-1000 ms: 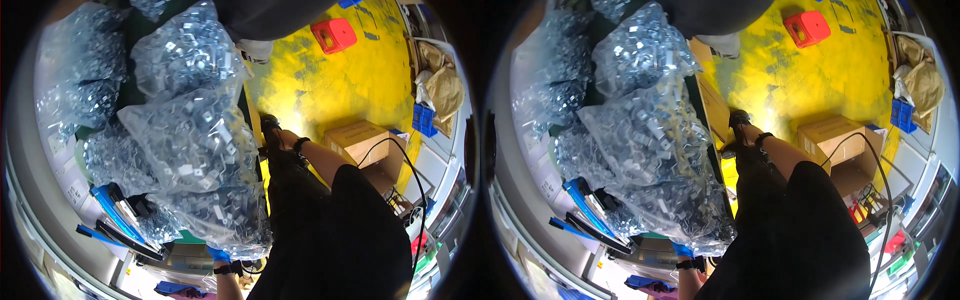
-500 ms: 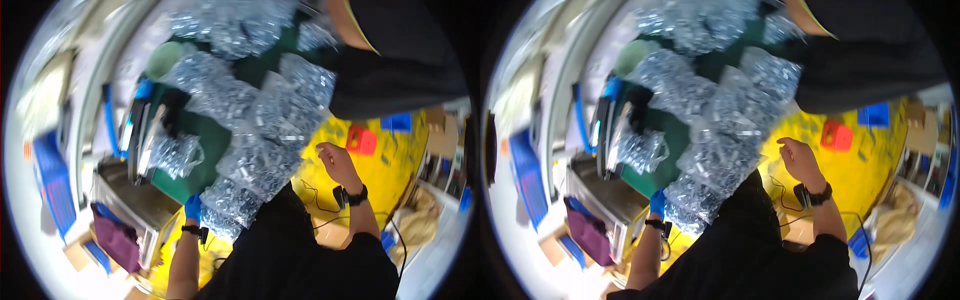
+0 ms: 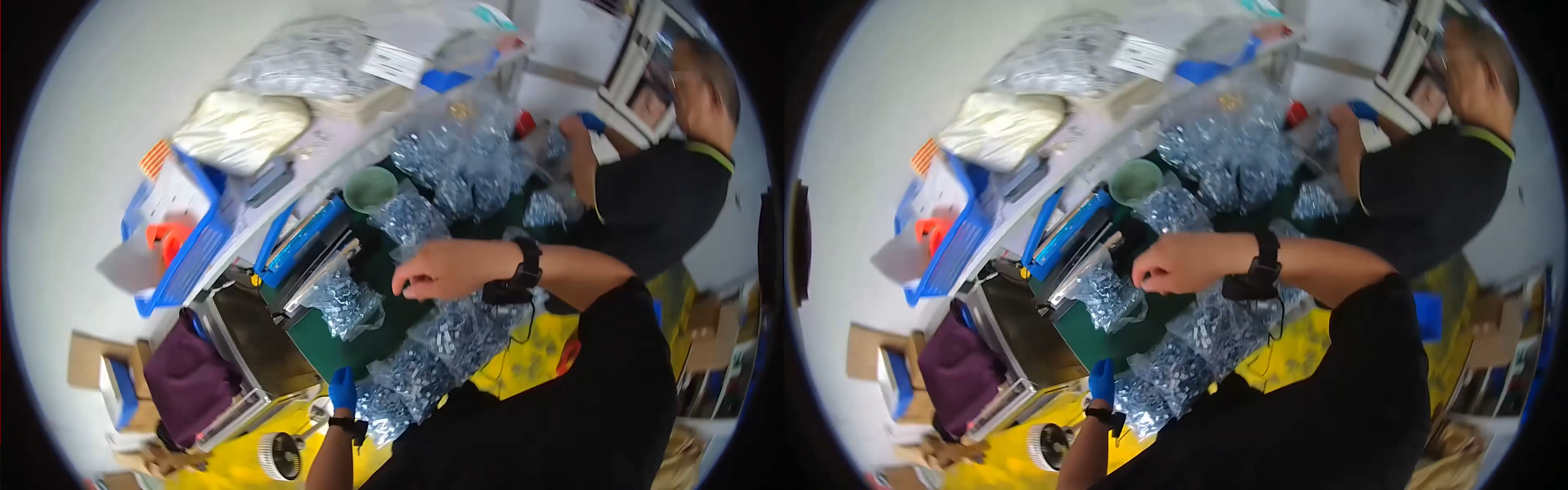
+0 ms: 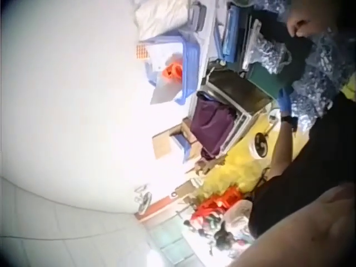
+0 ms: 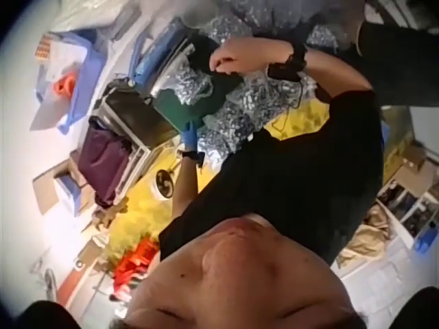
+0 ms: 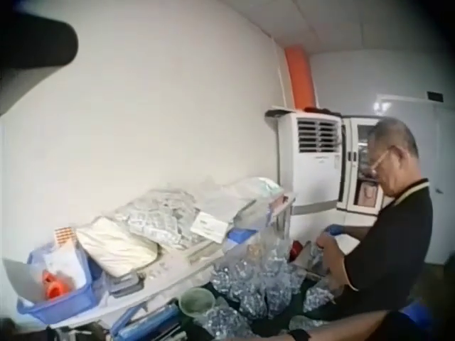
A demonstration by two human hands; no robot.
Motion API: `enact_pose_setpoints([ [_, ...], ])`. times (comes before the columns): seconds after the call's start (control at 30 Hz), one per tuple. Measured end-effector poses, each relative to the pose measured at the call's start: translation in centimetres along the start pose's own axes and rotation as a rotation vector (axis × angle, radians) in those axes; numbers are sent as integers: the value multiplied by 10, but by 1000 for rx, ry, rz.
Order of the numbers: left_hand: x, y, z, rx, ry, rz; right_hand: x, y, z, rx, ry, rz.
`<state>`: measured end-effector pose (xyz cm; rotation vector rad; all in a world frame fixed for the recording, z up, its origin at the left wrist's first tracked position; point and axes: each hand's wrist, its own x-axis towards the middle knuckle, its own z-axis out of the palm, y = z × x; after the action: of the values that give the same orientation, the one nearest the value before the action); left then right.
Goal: The person seals bags of metal parts using a heat sealer, then moves the sealed bags aside and picks up a cardboard box. After setting the box down, the person continues sealing more bags of metal parts one at a time.
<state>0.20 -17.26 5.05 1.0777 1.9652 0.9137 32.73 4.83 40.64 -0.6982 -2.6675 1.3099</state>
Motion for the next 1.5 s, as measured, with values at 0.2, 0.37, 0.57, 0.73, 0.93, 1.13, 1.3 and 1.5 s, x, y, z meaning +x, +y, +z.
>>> enact_pose_setpoints([
  [0.2, 7, -27, -5, -137, 87, 6, 94, 107, 99, 654, -182, 486],
  [0.37, 50, -2, -13, -293, 160, -24, 176, 196, 153, 1056, 175, 780],
  [0.57, 132, 4, -10, -586, 235, -217, 245, 251, 168, 822, 487, 832],
  [0.73, 187, 31, -5, -754, 262, -351, 267, 258, 174, 923, 573, 788],
  [0.93, 226, 35, 1, -833, 320, -370, 285, 275, 181, 933, 575, 807],
  [1.13, 238, 39, 1, -937, 271, -468, 295, 274, 180, 826, 688, 720],
  [1.3, 243, 35, 5, -952, 341, -434, 296, 272, 182, 764, 778, 599],
  [1.5, 244, 33, 4, -1048, 293, -386, 281, 270, 189, 882, 775, 490],
])
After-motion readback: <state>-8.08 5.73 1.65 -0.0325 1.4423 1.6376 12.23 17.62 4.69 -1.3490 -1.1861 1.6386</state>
